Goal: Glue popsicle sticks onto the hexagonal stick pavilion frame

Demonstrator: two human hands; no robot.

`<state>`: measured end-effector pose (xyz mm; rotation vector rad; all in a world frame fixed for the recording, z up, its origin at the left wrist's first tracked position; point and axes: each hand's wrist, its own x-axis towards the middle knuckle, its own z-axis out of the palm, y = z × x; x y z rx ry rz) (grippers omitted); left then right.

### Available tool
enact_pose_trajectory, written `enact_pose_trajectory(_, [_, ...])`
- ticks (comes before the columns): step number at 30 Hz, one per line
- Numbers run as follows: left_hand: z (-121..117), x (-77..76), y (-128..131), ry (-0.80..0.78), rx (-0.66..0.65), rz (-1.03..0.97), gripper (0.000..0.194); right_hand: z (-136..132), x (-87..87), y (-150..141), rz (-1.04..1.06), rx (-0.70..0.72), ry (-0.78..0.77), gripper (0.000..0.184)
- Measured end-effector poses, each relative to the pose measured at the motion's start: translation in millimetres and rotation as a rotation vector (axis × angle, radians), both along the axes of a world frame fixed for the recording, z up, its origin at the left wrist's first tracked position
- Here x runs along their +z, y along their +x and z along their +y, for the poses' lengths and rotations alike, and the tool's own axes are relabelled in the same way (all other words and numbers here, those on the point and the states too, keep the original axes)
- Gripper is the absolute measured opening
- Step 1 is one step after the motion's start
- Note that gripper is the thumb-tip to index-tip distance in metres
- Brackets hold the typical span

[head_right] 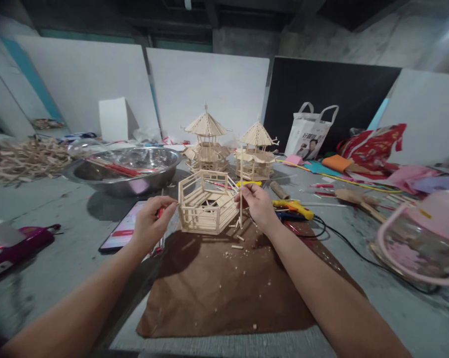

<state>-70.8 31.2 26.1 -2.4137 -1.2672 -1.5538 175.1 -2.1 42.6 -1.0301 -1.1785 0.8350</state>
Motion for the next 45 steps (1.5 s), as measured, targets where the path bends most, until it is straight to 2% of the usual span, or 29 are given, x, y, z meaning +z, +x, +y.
enact_pose_trajectory(8, [-2,1.5,1,0.003,-0.013,0.0,0.012,-11,7.7,-10,0.228,0.133,-0.176,0.014])
enact_pose_trajectory(14, [-2,2.4,1,0.043,-0.021,-0.003,0.012,-14,10.3,-11,0.319,0.212,-0.17,0.024])
enact_pose_trajectory(17, [-5,3.5,2,0.054,-0.022,-0.014,0.012,-15,9.4,-12,0.367,0.228,-0.156,0.017])
enact_pose_trajectory(22, [-18,5.7,7,0.014,-0.146,-0.001,0.012,-17,6.3,-18,0.531,0.307,-0.132,0.013])
enact_pose_trajectory(25, [-25,6.3,9,0.118,-0.186,0.076,0.011,-19,5.0,-24,0.621,0.339,-0.127,0.012])
enact_pose_trajectory(30, [-31,6.7,14,0.309,-0.159,0.241,0.028,-25,4.6,-32,0.696,0.39,-0.113,0.012])
enact_pose_trajectory(32, [-33,6.9,18,0.342,-0.179,0.283,0.026,-27,5.0,-34,0.707,0.407,-0.108,0.011])
enact_pose_trajectory(34, [-35,7.4,21,0.352,-0.205,0.301,0.015,-29,5.4,-36,0.714,0.411,-0.105,0.012])
enact_pose_trajectory(37, [-34,8.0,23,0.345,-0.211,0.273,0.006,-29,6.5,-37,0.706,0.369,-0.135,0.014])
enact_pose_trajectory(40, [-30,7.9,20,0.319,-0.165,0.242,0.008,-24,8.3,-30,0.699,0.216,-0.17,0.018])
enact_pose_trajectory(43, [-23,7.2,14,0.285,-0.09,0.228,0.01,-16,10.1,-15,0.622,0.052,-0.111,0.024])
enact_pose_trajectory(45, [-19,6.4,11,0.265,-0.045,0.209,0.011,-12,10.2,-2,0.486,0.005,-0.065,0.028])
